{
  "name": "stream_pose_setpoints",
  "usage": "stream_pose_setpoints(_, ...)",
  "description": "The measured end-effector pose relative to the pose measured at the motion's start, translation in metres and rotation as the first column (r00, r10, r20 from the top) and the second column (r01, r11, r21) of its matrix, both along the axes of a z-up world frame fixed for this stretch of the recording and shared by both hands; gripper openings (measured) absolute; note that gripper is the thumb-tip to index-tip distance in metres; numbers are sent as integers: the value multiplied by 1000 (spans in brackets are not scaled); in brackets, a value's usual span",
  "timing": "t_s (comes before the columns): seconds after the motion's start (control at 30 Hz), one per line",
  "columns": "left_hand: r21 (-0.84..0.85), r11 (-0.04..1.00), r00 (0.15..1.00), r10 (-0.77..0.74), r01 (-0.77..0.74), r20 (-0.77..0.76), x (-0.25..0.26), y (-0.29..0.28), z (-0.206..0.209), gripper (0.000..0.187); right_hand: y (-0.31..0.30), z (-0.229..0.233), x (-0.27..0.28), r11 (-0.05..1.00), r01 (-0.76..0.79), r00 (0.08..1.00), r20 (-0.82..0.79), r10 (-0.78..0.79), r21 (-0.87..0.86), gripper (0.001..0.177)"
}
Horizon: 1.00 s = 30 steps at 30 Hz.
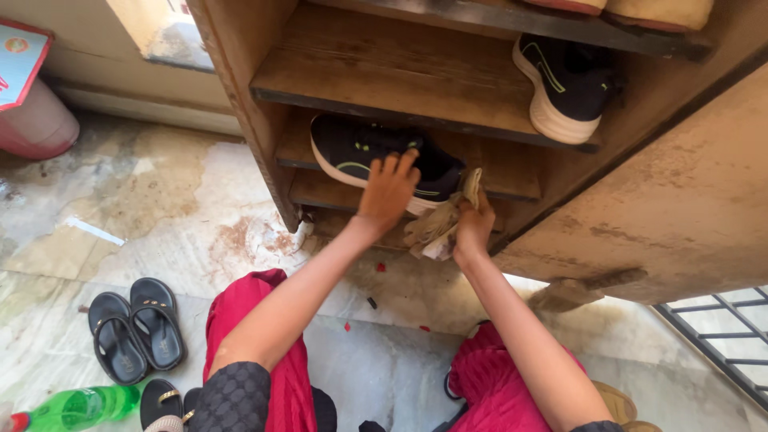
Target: The person sits on the floor and wipes a black sneaker with a cloth, then places it back on the shelf. They then pick up a black slip-on shoe and wipe it with the same cloth.
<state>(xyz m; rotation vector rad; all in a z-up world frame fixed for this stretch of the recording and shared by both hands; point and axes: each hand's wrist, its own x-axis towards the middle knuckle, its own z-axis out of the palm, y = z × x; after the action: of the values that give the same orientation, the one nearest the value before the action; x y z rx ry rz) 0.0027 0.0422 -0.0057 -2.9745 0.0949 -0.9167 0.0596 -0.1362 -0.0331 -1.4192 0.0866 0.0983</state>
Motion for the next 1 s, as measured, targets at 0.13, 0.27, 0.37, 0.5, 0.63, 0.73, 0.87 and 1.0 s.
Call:
stream_pose_setpoints(0.13,23,999,990,29,-32,138,-3,-29,-8,21,-9,2,22,998,-30,998,54,32,-47,54)
stream_pose_setpoints(0.27,-112,994,976,11,14,219,2,-25,-2,21,-13,13,28,982,-144,981,113,158,-121,46)
stream_pose_setpoints(0.37,-195,975,983,-75,108,168,4,-10,0,36,-14,19,25,979,-182,971,141,194,-94,45)
stream_pose_setpoints(0.5,-202,968,988,-133,147,82,6,-5,-4,37,-23,16,28,991,-127,991,26,128,-39,47)
stream_pose_setpoints(0.63,-46,996,997,-68,70,49,6,-8,-3,20,-27,-4,35,999,-20,989,-145,12,-48,53)
stream_pose_setpoints(0.73,-65,994,994,-82,86,70,6,-8,2,19,-20,-24,39,995,-83,984,-162,75,-48,51)
stream_pose_setpoints(0.87,-61,994,990,-80,88,119,4,-9,0,18,-13,-35,42,988,-117,992,-52,113,-100,49)
stream_pose_setpoints(1.0,-82,988,987,-122,131,106,2,-11,-9,18,-13,-16,31,981,-116,993,-20,114,-156,38)
